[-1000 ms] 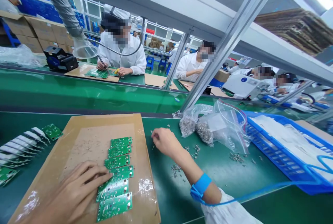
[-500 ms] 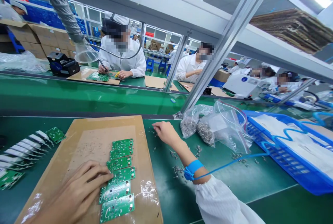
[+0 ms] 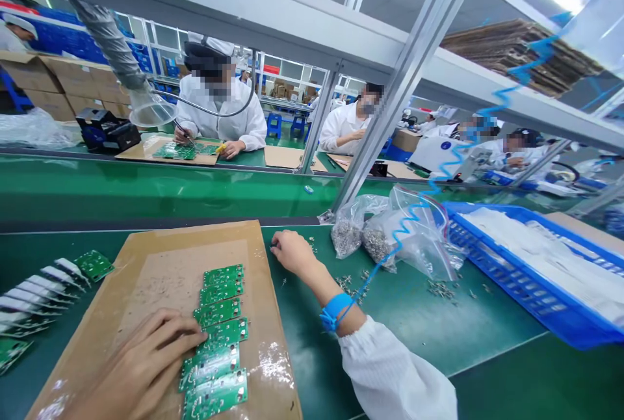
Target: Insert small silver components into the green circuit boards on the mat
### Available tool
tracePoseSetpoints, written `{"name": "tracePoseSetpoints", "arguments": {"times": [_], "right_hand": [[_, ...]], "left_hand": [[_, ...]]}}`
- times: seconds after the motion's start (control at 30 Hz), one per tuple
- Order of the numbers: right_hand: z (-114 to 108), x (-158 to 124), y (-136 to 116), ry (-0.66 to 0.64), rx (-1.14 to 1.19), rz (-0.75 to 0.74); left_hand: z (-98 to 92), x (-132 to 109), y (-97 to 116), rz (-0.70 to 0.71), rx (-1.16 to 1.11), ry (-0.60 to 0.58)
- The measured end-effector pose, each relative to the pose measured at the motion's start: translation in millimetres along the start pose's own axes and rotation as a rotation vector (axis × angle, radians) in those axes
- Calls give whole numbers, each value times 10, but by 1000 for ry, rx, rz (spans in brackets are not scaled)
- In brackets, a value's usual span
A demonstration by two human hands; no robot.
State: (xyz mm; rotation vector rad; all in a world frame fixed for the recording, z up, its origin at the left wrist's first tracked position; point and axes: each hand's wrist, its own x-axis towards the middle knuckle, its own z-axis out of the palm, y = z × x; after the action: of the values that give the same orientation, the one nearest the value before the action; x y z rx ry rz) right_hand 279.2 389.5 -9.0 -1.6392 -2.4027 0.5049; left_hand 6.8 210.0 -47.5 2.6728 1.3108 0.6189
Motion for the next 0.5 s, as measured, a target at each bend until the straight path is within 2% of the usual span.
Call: {"name": "tracePoseSetpoints", "arguments": {"times": [0.1, 0.2, 0.23, 0.3, 0.37, 0.4, 0.5], "right_hand": [[5, -29, -71, -24, 78, -2], [-31, -306, -238, -118, 263, -42], [-37, -442, -320, -179, 389, -45], [-18, -730, -506, -397, 923, 74], [47, -982, -687, -573, 1307, 215], [92, -1077, -760, -621, 1423, 273], [237, -1236, -878, -630, 1531, 375]], "left_hand": [[-52, 23, 50, -52, -78, 9], [-118, 95, 161, -164, -194, 74], [-137, 125, 205, -200, -220, 113], [-169, 182, 292, -236, -245, 191], [-189, 222, 372, -194, -239, 235], [-196, 232, 407, -132, -214, 245], [-204, 226, 484, 56, -57, 272]]}}
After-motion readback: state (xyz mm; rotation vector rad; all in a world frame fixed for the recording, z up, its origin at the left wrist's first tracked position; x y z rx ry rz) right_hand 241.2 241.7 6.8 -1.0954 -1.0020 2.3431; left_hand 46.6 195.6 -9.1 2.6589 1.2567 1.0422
